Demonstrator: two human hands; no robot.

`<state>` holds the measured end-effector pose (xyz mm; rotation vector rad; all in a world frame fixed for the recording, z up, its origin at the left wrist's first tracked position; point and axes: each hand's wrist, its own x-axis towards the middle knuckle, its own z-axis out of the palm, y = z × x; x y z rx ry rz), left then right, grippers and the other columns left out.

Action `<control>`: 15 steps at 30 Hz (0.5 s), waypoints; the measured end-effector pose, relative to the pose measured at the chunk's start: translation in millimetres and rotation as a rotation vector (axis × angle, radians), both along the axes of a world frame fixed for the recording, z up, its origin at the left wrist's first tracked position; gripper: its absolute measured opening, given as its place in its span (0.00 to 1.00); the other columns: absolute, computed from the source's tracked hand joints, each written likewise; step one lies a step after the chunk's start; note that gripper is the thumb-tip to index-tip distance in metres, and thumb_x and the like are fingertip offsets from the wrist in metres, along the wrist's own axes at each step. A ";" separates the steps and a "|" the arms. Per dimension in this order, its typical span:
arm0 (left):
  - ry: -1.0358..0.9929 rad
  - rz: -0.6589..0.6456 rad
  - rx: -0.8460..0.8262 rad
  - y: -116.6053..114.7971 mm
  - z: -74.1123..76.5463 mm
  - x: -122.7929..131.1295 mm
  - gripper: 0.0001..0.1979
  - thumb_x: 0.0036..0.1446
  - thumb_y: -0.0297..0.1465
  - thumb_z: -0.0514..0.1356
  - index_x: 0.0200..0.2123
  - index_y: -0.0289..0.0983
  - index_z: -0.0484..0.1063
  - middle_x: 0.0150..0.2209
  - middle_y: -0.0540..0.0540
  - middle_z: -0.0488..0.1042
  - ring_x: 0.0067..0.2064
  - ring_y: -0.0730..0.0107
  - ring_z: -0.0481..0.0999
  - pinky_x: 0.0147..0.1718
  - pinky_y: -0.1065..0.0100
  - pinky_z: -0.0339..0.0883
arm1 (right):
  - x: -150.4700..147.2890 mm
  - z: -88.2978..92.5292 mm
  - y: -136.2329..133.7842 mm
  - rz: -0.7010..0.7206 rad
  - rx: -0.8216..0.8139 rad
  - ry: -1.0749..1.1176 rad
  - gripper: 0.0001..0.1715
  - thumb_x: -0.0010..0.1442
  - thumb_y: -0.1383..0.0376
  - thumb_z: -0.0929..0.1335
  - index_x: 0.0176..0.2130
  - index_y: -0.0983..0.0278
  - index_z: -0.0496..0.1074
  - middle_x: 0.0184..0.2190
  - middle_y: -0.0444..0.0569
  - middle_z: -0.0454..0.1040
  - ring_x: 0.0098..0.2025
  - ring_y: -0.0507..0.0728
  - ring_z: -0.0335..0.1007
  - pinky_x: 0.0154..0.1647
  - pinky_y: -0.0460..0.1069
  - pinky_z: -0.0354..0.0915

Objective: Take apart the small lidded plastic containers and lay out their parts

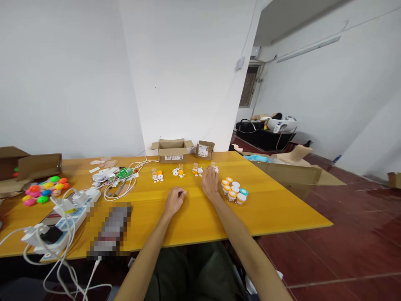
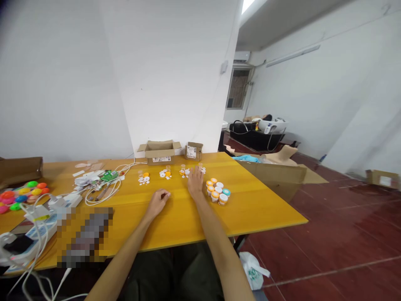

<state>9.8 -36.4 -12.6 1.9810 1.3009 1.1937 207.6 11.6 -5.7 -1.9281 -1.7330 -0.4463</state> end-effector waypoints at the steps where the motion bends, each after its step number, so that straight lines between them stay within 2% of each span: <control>1: -0.001 -0.005 0.002 0.3 1.1 0.0 0.12 0.58 0.35 0.59 0.25 0.39 0.76 0.26 0.48 0.75 0.34 0.65 0.73 0.41 0.64 0.67 | -2.8 -0.9 -7.9 0.028 0.007 -0.021 0.30 0.62 0.75 0.57 0.61 0.71 0.65 0.64 0.68 0.64 0.66 0.67 0.56 0.63 0.62 0.54; 5: 0.008 -0.029 0.005 0.8 6.7 0.4 0.11 0.57 0.32 0.59 0.24 0.39 0.75 0.27 0.49 0.75 0.33 0.66 0.73 0.40 0.65 0.67 | -12.9 0.3 -40.8 0.134 -0.004 -0.087 0.29 0.63 0.73 0.58 0.61 0.68 0.65 0.60 0.65 0.68 0.62 0.67 0.61 0.61 0.62 0.58; 8: 0.011 -0.041 0.015 0.9 9.2 0.3 0.11 0.57 0.32 0.59 0.23 0.38 0.74 0.27 0.49 0.74 0.32 0.66 0.73 0.40 0.65 0.67 | -13.8 4.5 -62.7 0.164 -0.013 -0.133 0.25 0.64 0.70 0.58 0.57 0.65 0.70 0.59 0.63 0.70 0.62 0.68 0.61 0.65 0.64 0.53; 12: 0.011 -0.042 0.019 2.2 9.1 0.0 0.11 0.57 0.32 0.59 0.22 0.39 0.74 0.26 0.49 0.74 0.33 0.65 0.73 0.40 0.65 0.67 | 3.2 12.3 -81.8 0.156 -0.002 -0.195 0.26 0.63 0.69 0.58 0.56 0.64 0.72 0.60 0.61 0.71 0.66 0.70 0.57 0.69 0.67 0.46; 15: 0.026 -0.034 0.012 3.9 8.8 0.1 0.11 0.57 0.32 0.58 0.23 0.39 0.74 0.26 0.48 0.74 0.33 0.64 0.73 0.40 0.64 0.67 | 23.7 17.7 -88.5 0.078 -0.014 -0.228 0.27 0.64 0.68 0.58 0.58 0.65 0.70 0.60 0.61 0.71 0.68 0.70 0.56 0.69 0.70 0.44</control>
